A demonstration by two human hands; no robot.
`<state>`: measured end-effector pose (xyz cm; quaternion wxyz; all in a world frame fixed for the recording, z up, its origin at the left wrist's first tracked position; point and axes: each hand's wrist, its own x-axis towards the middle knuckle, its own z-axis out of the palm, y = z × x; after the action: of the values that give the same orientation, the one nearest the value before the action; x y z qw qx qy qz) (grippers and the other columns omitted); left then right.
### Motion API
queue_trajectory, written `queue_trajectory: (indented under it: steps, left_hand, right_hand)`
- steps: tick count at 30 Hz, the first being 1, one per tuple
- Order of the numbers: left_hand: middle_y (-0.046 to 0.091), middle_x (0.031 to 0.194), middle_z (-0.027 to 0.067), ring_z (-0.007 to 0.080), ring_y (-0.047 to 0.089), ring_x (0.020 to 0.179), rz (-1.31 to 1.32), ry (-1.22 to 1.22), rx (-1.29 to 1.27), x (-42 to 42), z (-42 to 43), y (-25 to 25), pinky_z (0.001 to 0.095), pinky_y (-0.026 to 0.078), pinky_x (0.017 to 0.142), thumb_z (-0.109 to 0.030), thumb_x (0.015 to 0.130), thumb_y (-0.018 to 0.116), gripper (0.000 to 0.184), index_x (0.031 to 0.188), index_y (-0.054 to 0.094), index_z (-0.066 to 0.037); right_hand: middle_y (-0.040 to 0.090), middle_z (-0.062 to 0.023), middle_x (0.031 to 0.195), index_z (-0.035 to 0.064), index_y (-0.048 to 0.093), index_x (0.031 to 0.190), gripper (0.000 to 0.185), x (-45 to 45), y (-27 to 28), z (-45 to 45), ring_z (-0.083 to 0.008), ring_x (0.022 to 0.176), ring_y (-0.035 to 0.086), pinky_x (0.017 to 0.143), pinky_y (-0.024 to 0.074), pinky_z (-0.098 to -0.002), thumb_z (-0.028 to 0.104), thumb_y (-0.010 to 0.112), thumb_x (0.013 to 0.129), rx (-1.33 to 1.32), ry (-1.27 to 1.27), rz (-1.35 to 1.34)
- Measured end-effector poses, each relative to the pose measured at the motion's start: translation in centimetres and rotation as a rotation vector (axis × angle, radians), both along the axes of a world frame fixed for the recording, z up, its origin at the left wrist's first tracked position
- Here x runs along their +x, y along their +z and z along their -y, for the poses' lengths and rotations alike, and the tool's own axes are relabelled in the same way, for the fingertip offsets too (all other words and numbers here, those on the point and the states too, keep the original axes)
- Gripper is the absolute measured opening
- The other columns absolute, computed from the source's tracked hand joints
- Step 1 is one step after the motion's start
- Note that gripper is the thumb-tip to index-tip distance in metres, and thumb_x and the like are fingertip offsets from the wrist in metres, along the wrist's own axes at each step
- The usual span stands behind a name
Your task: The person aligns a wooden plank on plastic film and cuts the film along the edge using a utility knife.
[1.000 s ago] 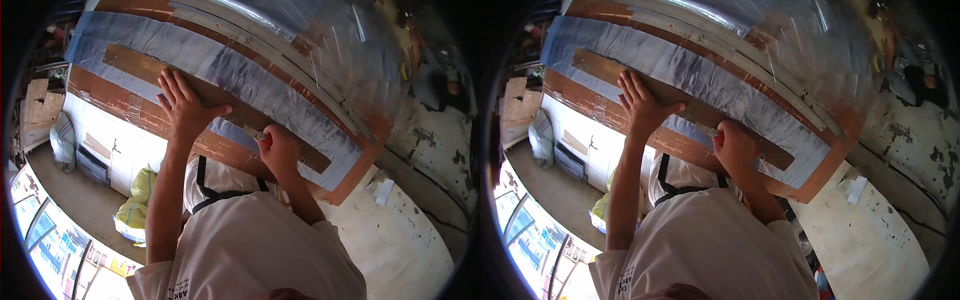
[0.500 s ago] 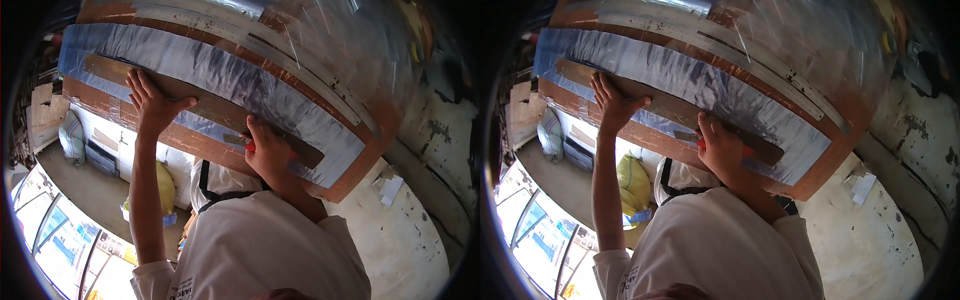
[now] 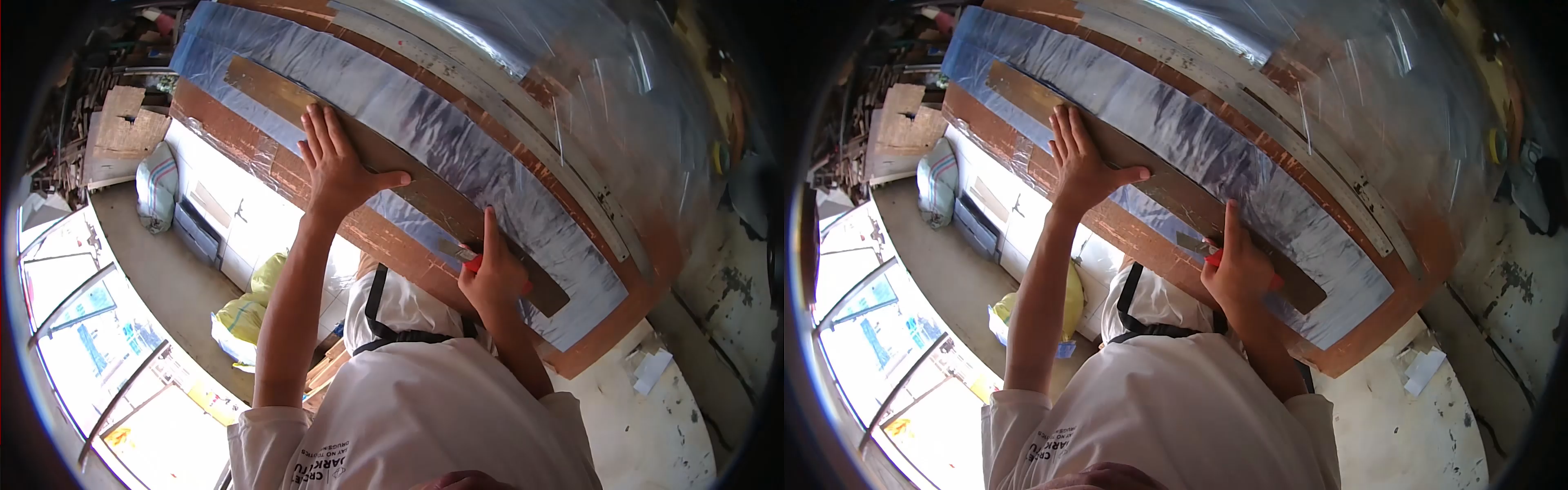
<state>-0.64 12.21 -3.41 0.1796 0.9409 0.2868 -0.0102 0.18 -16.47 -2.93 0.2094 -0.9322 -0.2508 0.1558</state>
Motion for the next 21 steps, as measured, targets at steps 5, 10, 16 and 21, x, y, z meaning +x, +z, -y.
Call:
queue_trajectory:
  steps: [5, 10, 16, 21]
  left_hand:
    - [0.004, 0.163, 0.0378, 0.0543, 0.004, 0.153, 0.079, -0.037, 0.019, -0.6, -0.2, 0.2, 0.0716, 0.012, 0.117, -0.073, 0.047, 0.089, 0.143, 0.161, 0.027, -0.011]
    - [0.013, 0.166, 0.0259, 0.0422, 0.011, 0.156, -0.071, -0.246, 0.151, -0.6, -2.8, 2.8, 0.0688, 0.008, 0.121, -0.071, 0.046, 0.090, 0.138, 0.159, 0.032, -0.018]
    - [0.042, 0.158, 0.0038, 0.0243, 0.034, 0.150, -0.002, -0.740, 0.140, 1.1, -10.5, 3.5, 0.0593, 0.018, 0.126, -0.045, 0.069, 0.088, 0.090, 0.147, 0.052, -0.019]
    - [0.052, 0.151, 0.0053, 0.0269, 0.044, 0.143, 0.022, -0.881, -0.006, 2.3, -12.2, 2.9, 0.0592, 0.025, 0.124, -0.037, 0.068, 0.085, 0.076, 0.138, 0.060, -0.021]
  right_hand:
    - [0.070, -0.0115, 0.107, 0.0110, 0.033, 0.158, 0.103, 0.0, -0.2, 0.0, -0.0304, 0.078, 0.071, 0.062, 0.0566, -0.0404, 0.010, 0.074, 0.063, 0.018, 0.050, 0.149]
    - [0.070, -0.0123, 0.112, 0.0114, 0.036, 0.157, 0.100, 0.0, 0.1, -0.1, -0.0304, 0.082, 0.072, 0.065, 0.0578, -0.0399, 0.009, 0.073, 0.064, -0.003, 0.039, 0.153]
    - [0.070, -0.0138, 0.123, 0.0110, 0.038, 0.156, 0.096, 0.0, 0.3, -0.3, -0.0311, 0.091, 0.074, 0.071, 0.0597, -0.0400, 0.008, 0.071, 0.065, 0.032, 0.018, 0.135]
    - [0.070, -0.0152, 0.125, 0.0118, 0.039, 0.155, 0.095, -0.1, 0.3, -0.4, -0.0320, 0.092, 0.074, 0.072, 0.0597, -0.0408, 0.006, 0.069, 0.065, 0.003, -0.017, 0.079]
